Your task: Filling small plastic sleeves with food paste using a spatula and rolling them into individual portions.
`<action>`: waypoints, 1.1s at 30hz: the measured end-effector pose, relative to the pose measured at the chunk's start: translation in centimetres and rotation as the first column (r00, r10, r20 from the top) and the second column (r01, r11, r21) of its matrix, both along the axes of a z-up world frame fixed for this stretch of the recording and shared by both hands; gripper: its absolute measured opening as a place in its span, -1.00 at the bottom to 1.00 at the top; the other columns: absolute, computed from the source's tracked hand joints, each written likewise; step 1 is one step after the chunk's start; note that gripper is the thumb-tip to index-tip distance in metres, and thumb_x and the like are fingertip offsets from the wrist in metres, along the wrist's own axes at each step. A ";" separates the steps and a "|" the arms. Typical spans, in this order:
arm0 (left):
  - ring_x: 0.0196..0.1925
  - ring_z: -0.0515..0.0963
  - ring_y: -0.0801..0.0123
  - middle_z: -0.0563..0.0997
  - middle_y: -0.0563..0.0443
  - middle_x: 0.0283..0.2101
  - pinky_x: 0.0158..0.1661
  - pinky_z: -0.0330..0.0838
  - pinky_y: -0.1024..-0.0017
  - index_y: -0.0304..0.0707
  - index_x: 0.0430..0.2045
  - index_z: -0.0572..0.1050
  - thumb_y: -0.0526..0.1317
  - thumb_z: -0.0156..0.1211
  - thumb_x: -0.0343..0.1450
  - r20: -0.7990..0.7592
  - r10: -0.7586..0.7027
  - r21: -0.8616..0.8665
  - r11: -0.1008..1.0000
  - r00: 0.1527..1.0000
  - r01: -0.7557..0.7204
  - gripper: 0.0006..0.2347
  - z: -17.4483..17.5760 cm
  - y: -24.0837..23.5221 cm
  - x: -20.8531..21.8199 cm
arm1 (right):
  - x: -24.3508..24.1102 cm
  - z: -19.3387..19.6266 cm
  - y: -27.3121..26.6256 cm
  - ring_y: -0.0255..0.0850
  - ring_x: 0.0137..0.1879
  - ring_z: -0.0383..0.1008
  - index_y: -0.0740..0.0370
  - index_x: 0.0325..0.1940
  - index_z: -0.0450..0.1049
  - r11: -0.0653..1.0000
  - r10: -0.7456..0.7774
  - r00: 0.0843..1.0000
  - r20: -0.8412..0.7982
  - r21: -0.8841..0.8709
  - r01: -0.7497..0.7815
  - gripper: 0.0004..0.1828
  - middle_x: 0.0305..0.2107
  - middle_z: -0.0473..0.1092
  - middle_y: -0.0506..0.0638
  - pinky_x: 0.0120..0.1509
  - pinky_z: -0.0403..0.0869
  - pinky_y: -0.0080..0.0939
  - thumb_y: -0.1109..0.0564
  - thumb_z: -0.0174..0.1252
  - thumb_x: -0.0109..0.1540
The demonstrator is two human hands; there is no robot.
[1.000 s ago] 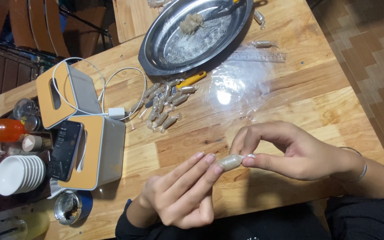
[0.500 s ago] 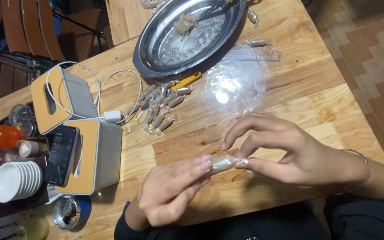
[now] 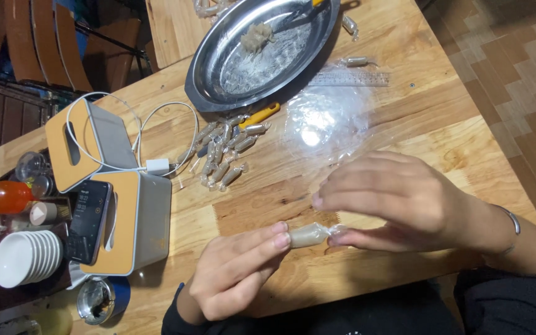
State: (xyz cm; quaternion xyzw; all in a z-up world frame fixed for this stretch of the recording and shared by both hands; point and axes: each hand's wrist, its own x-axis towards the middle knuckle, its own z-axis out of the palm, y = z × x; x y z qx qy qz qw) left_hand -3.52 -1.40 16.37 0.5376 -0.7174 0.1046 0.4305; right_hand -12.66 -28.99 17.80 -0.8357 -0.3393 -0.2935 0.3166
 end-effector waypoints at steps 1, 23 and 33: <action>0.06 0.68 -0.41 0.50 -0.64 0.03 0.00 0.84 -0.06 -0.62 -0.49 0.37 -0.64 0.27 0.39 0.000 -0.002 0.000 1.000 1.000 0.002 -0.83 0.4 -0.1 -0.1 | 0.0 0.3 0.0 -0.06 -0.05 0.64 0.29 0.07 0.47 1.000 -0.002 1.000 0.000 0.000 0.002 -0.51 -0.12 0.54 0.09 0.05 0.65 -0.14 0.00 0.47 0.20; 0.03 0.73 -0.27 0.58 -0.56 -0.01 -0.03 0.83 0.08 -0.54 -0.39 0.40 -0.53 0.19 0.45 0.023 0.048 0.042 0.998 0.999 -0.049 -0.92 0.8 -0.8 -0.3 | -0.3 1.3 -0.4 -0.05 0.05 0.59 0.22 0.08 0.46 0.998 0.043 0.975 -0.219 0.050 -0.033 -0.53 -0.06 0.52 0.06 0.13 0.53 -0.10 -0.11 0.30 0.23; -0.08 0.81 0.02 0.67 -0.46 -0.10 -0.15 0.81 0.36 -0.44 -0.33 0.50 -0.50 0.35 0.36 -0.377 0.144 0.102 0.988 0.915 -0.114 -0.86 0.7 -1.6 -1.4 | 0.0 1.7 -0.2 -0.08 -0.38 0.40 0.22 -0.27 0.44 0.966 0.259 0.858 -0.444 0.117 -0.231 -0.81 -0.44 0.41 -0.03 -0.26 0.38 -0.17 0.09 0.00 0.35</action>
